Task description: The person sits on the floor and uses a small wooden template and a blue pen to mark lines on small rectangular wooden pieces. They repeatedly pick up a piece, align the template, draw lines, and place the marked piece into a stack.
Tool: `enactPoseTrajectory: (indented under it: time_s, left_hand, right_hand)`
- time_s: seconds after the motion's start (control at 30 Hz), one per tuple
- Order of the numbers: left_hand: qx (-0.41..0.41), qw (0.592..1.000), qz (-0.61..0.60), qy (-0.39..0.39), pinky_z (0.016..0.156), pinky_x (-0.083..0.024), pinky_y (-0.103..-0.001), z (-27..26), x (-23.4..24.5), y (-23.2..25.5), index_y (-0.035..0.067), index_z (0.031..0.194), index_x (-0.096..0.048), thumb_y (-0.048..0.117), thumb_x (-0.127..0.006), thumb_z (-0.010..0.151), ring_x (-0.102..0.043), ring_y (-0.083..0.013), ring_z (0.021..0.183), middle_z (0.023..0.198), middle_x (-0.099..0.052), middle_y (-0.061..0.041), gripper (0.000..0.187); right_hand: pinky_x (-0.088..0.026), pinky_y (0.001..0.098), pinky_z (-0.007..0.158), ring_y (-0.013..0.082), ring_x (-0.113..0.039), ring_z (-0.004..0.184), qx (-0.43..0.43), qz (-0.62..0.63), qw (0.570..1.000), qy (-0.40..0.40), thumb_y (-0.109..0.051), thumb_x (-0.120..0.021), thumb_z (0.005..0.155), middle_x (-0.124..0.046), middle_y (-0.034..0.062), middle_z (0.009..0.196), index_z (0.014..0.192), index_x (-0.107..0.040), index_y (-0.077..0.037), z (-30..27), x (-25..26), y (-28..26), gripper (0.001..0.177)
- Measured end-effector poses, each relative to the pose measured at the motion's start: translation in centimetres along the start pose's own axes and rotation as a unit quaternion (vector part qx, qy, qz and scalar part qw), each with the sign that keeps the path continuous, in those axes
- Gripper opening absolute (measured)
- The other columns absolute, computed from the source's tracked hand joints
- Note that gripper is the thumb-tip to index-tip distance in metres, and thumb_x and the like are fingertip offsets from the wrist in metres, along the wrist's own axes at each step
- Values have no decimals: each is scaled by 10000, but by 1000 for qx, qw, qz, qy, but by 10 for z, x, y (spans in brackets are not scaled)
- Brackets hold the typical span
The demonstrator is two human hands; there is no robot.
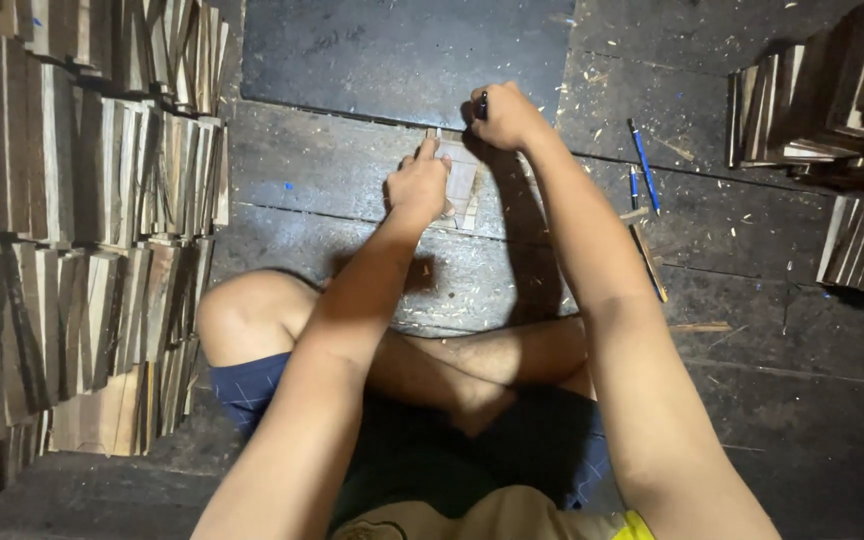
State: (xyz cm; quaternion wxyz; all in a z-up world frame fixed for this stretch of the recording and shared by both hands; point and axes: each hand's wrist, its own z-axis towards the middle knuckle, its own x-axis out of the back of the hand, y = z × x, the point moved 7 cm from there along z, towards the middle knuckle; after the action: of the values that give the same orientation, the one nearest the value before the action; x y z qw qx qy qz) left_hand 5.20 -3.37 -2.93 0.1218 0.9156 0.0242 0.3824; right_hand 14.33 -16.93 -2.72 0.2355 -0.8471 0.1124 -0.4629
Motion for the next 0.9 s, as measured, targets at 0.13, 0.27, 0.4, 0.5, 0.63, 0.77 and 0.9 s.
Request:
enactPoseTrajectory:
  time_s: [0.13, 0.27, 0.4, 0.5, 0.63, 0.77, 0.9]
  left_hand:
    - [1, 1000, -11, 2, 942, -537, -500, 0, 0, -2, 254, 1426, -547, 289, -901, 800, -437, -334, 1337, 1653, -179, 37, 721]
    - [-11, 1000, -19, 18, 929, -540, -512, 2, 0, -2, 240, 1398, -572, 267, -908, 788, -445, -338, 1327, 1633, -219, 16, 697]
    - [-18, 999, -27, 26, 903, -561, -504, -4, 3, -2, 228, 1376, -596, 254, -921, 771, -462, -342, 1308, 1637, -229, 11, 687]
    - [-12, 999, -23, 21, 876, -565, -472, 1, 1, -2, 241, 1382, -602, 243, -940, 744, -464, -324, 1299, 1634, -247, 18, 722]
    - [-15, 999, -23, 26, 906, -553, -500, 1, -1, -3, 224, 1344, -626, 227, -926, 762, -473, -338, 1282, 1624, -253, 10, 655]
    - [-21, 999, -25, 40, 909, -545, -515, 2, -1, -4, 246, 1328, -631, 262, -931, 754, -478, -345, 1284, 1600, -268, 10, 647]
    - [-17, 999, -26, 36, 912, -553, -502, 0, 1, -2, 238, 1319, -650, 261, -935, 752, -474, -336, 1289, 1612, -260, 13, 635]
  right_hand:
    - [-601, 393, 574, 293, -633, 661, -76, 52, 995, -49, 0, -618, 935, -501, 197, 1210, 989, -633, -28, -19, 3, -10, 63]
    - [-493, 525, 768, 364, -527, 1095, -24, 60, 998, 17, -33, -567, 887, -621, 203, 926, 884, -602, -75, -14, 4, 3, 54]
    - [-492, 348, 551, 202, -574, 668, -45, 117, 992, 6, -24, -568, 989, -646, 89, 873, 855, -601, -87, -26, -1, -3, 151]
    - [-474, 315, 763, 122, -585, 777, 34, 195, 975, 105, -24, -672, 845, -653, -49, 804, 778, -610, -195, 4, -19, 43, 194]
    - [-593, 252, 552, 141, -690, 625, -5, 344, 938, 38, 68, -605, 1010, -704, 70, 775, 882, -599, -86, -7, -31, 14, 201]
    - [-569, 254, 467, 156, -700, 576, 4, 446, 893, 63, 59, -619, 987, -682, 110, 701, 871, -594, -70, 11, -43, 13, 175]
    - [-603, 254, 528, 162, -710, 620, 20, 440, 894, 79, 20, -623, 1020, -692, 106, 740, 862, -600, -70, 4, -37, 6, 183]
